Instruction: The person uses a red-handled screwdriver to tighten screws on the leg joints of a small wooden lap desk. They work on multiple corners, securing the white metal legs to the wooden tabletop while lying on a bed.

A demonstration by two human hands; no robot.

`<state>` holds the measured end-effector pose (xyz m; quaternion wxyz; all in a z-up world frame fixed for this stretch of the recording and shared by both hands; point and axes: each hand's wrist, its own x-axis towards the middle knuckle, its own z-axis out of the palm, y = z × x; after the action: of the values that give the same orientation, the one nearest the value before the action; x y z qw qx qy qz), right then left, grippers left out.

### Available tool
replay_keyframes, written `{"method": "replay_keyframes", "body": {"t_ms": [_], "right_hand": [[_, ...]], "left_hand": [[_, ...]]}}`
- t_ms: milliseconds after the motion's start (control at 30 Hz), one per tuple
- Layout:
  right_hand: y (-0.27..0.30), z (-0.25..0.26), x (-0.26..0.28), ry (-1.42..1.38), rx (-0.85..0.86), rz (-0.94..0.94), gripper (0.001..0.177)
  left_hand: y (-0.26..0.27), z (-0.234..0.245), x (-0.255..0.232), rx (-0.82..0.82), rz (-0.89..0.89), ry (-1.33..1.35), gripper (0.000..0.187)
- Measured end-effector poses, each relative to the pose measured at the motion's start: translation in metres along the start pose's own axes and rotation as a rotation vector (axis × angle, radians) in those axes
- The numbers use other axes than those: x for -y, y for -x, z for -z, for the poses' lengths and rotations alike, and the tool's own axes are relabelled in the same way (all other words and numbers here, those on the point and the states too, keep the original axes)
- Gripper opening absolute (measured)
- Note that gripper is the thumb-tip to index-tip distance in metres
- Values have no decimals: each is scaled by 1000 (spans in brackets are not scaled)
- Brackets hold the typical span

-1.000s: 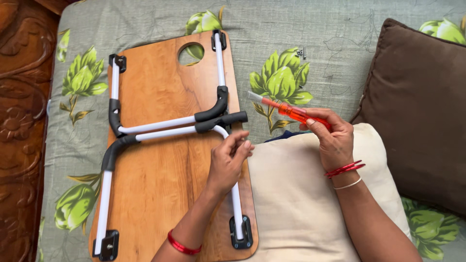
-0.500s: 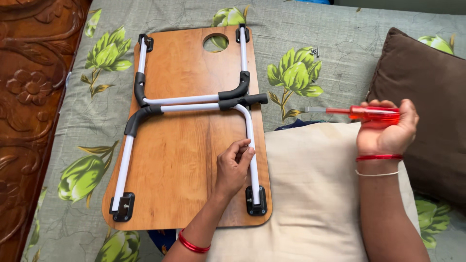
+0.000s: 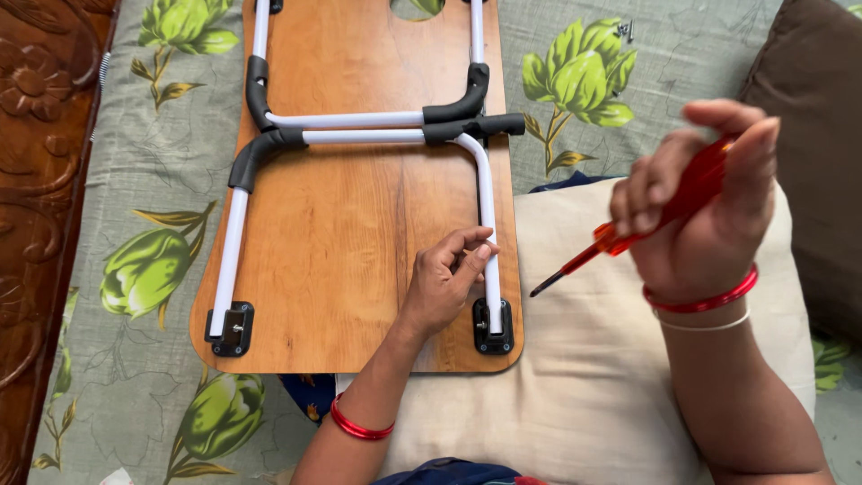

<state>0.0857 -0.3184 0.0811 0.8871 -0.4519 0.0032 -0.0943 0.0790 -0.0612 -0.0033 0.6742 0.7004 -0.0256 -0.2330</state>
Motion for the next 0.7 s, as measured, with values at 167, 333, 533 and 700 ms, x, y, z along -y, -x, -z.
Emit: {"method": "replay_keyframes", "body": {"t_ms": [167,333,533,700], "right_hand": [[5,-26,-20,17,135,6,49],[9,-23,-34,-13,148,-18,48],[11,-18,-43,-34,114,-60,46],[12,-17,-46,-21,95,-78,46]], "left_hand": [[-4,2,2,21,7,6,37],[-6,3,4,48,-5,27,37],[-8,5,5,58,13,37,38],[-9,4,6,52,69,51,37]]}}
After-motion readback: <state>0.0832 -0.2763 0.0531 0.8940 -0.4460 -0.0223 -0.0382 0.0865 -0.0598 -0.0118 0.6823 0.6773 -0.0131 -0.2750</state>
